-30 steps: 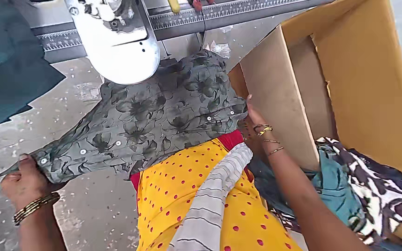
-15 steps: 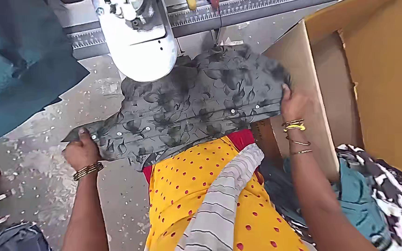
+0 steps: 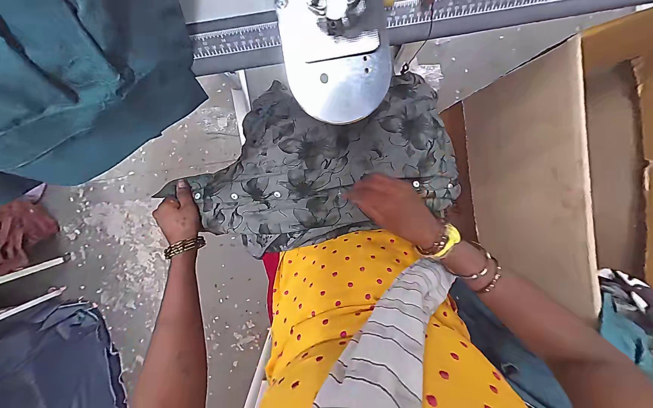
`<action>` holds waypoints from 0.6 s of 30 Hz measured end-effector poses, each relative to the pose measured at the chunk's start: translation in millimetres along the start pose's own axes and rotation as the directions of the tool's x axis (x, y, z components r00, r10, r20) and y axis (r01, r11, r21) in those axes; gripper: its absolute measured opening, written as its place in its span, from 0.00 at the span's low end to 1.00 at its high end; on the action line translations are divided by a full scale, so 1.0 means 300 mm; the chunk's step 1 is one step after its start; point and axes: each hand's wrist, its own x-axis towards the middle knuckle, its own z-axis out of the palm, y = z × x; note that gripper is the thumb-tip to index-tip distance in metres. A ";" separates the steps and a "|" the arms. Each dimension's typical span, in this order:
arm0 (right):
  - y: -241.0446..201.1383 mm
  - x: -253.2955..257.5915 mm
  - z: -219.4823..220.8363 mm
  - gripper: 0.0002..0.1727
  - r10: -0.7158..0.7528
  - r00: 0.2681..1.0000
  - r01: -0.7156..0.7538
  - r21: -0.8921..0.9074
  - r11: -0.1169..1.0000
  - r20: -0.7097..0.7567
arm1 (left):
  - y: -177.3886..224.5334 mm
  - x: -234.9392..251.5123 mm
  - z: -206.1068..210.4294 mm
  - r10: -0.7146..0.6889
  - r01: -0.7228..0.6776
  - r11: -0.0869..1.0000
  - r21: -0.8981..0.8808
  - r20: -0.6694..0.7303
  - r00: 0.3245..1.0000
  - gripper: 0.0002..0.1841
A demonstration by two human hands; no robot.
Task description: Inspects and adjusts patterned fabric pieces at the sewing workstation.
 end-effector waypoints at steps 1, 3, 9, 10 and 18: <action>0.002 0.024 0.039 0.12 -0.044 0.994 0.046 -0.016 0.999 0.101 | -0.009 0.007 -0.002 0.002 -0.002 1.000 -0.013 -0.008 1.000 0.39; 0.037 0.074 0.077 0.22 -0.002 0.965 0.018 -0.060 0.998 0.261 | -0.023 0.022 -0.015 0.019 -0.019 0.999 -0.027 -0.019 1.000 0.39; 0.127 0.129 0.044 0.19 0.071 0.973 -0.079 0.028 0.997 0.219 | -0.036 0.062 -0.031 0.081 -0.081 0.996 -0.030 -0.005 0.997 0.39; 0.121 0.132 0.042 0.18 0.067 0.972 -0.075 0.028 0.997 0.223 | -0.032 0.066 -0.032 0.088 -0.088 0.996 -0.029 -0.002 0.996 0.39; 0.043 0.224 0.097 0.12 0.015 0.990 -0.020 0.036 0.999 0.139 | -0.010 0.066 -0.048 0.119 -0.119 0.993 -0.017 0.004 0.993 0.38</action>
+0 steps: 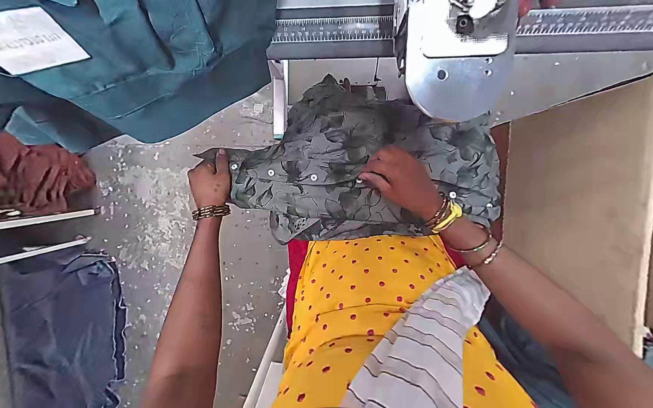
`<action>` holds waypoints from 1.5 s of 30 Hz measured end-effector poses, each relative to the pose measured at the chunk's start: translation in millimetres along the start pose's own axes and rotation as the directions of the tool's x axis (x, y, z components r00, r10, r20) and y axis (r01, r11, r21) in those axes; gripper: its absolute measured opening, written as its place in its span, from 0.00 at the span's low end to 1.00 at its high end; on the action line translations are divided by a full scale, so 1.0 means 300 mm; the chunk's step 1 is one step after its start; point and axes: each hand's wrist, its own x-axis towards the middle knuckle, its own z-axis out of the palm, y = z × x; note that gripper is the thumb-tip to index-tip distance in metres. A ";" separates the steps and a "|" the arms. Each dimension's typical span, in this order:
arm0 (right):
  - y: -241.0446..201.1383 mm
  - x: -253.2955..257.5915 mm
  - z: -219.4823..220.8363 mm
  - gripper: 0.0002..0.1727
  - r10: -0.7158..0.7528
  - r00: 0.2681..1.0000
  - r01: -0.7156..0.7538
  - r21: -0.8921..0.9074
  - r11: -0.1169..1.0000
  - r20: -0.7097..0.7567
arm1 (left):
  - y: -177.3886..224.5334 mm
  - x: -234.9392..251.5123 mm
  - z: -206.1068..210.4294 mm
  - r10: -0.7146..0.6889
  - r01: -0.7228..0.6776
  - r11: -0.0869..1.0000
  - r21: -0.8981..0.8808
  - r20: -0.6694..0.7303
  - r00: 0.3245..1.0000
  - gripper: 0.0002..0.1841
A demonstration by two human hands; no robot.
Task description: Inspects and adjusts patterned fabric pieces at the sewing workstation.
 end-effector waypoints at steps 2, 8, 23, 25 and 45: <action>0.007 0.030 -0.013 0.11 0.086 0.995 -0.089 0.077 0.993 0.043 | -0.010 0.003 -0.003 -0.001 0.001 1.000 -0.001 0.001 1.000 0.39; 0.025 0.063 -0.036 0.10 0.179 0.977 -0.200 0.210 0.957 0.115 | -0.021 0.009 0.001 -0.004 0.004 1.000 -0.006 0.002 1.000 0.39; 0.000 0.015 -0.079 0.08 0.137 0.939 -0.190 0.143 0.971 0.315 | -0.039 0.032 -0.004 -0.017 0.016 1.000 0.023 0.034 0.999 0.40; 0.010 -0.024 -0.103 0.11 0.150 0.940 -0.175 0.057 0.983 0.307 | -0.046 0.029 -0.007 -0.012 0.011 1.000 0.016 0.029 1.000 0.40; 0.148 -0.297 -0.076 0.15 0.072 0.991 -0.071 0.013 0.997 -0.112 | -0.093 0.045 0.005 -0.053 0.050 0.996 0.070 0.042 0.998 0.39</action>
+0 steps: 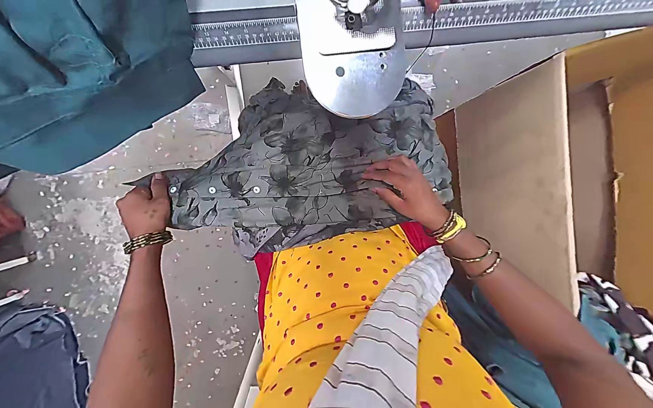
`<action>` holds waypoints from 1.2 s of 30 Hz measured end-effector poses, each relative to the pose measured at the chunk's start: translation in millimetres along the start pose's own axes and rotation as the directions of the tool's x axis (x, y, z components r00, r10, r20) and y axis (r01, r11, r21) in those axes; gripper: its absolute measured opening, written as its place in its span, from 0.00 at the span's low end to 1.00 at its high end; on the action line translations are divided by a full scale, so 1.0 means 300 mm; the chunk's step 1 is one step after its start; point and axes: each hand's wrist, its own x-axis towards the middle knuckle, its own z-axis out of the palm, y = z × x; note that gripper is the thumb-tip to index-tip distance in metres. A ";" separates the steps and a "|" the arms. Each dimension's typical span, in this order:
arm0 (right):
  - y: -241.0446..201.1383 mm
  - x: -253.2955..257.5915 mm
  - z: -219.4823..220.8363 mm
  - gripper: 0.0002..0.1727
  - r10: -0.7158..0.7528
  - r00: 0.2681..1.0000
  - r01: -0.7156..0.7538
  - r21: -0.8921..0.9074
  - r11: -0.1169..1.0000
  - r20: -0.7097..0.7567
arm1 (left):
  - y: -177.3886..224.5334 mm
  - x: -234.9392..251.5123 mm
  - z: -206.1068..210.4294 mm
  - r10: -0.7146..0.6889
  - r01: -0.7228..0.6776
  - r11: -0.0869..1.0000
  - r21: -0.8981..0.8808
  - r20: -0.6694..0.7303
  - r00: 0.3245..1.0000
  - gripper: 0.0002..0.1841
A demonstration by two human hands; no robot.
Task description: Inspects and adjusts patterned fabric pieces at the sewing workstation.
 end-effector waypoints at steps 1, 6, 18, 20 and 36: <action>-0.009 0.009 0.004 0.14 0.018 1.000 -0.018 0.002 1.000 -0.013 | 0.000 0.000 0.004 0.001 -0.001 1.000 0.002 0.006 1.000 0.39; -0.059 0.077 0.001 0.13 0.194 0.979 -0.200 0.106 0.974 0.064 | 0.007 -0.011 0.023 0.016 -0.017 1.000 0.023 0.047 0.999 0.38; -0.057 0.098 -0.021 0.14 0.263 0.953 -0.291 0.221 0.931 0.148 | 0.000 0.000 0.034 -0.038 0.031 0.996 0.086 0.081 0.996 0.41; -0.075 0.090 -0.018 0.13 0.241 0.969 -0.248 0.204 0.947 0.057 | 0.003 -0.001 0.026 -0.056 0.047 0.994 0.101 0.084 0.995 0.41; 0.103 -0.283 -0.153 0.23 0.843 0.434 -0.701 0.468 0.538 -0.319 | -0.084 -0.019 -0.038 -0.034 0.028 0.997 0.075 0.078 0.996 0.37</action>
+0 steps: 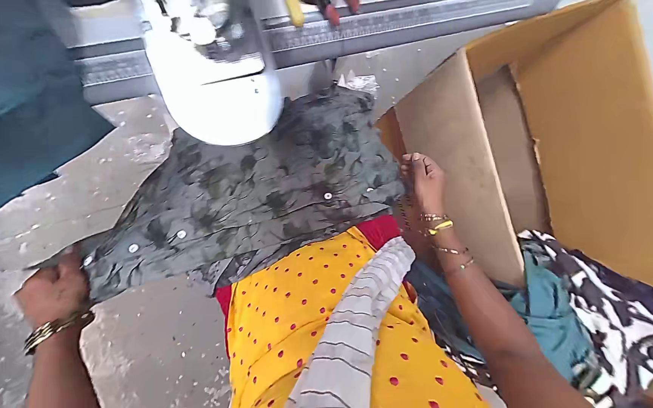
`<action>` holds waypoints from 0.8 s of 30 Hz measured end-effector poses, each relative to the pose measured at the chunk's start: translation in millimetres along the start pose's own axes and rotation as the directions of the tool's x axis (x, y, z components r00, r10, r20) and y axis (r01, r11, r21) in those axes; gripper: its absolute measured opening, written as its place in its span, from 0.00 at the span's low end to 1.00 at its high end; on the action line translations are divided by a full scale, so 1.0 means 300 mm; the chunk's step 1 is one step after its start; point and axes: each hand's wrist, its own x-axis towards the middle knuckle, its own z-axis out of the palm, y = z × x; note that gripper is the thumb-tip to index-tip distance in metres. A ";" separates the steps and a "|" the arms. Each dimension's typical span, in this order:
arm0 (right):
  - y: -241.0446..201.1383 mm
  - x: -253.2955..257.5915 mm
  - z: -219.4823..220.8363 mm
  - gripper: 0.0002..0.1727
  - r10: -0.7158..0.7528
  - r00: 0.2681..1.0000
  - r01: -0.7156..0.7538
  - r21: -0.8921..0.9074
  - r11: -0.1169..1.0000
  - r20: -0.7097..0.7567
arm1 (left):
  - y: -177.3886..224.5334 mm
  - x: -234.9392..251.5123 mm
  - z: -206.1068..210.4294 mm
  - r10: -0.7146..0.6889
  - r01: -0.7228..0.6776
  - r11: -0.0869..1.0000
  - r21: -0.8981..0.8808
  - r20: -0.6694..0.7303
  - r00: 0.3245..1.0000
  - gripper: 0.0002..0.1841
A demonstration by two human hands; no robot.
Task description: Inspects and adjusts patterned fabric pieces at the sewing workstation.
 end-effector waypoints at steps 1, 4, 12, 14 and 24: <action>0.048 0.011 -0.032 0.25 0.174 0.984 -0.175 0.081 0.981 0.027 | 0.010 -0.003 -0.005 -0.007 0.007 1.000 0.015 0.010 1.000 0.37; 0.155 0.030 -0.082 0.28 0.369 0.918 -0.384 0.094 0.919 0.146 | 0.051 -0.020 -0.021 -0.015 0.014 0.999 0.028 0.023 1.000 0.36; 0.020 0.107 -0.067 0.30 0.292 0.906 -0.305 -0.005 0.952 0.307 | 0.068 -0.041 -0.078 -0.034 0.034 0.999 -0.005 -0.004 0.999 0.35; -0.034 0.267 -0.043 0.23 0.224 0.926 -0.272 0.125 0.954 0.305 | 0.055 -0.019 -0.101 -0.040 0.040 0.999 -0.035 0.003 0.999 0.35; -0.054 0.416 0.066 0.34 0.281 0.879 -0.349 0.116 0.930 0.385 | -0.001 0.001 -0.103 -0.066 0.065 0.997 -0.047 -0.018 0.998 0.35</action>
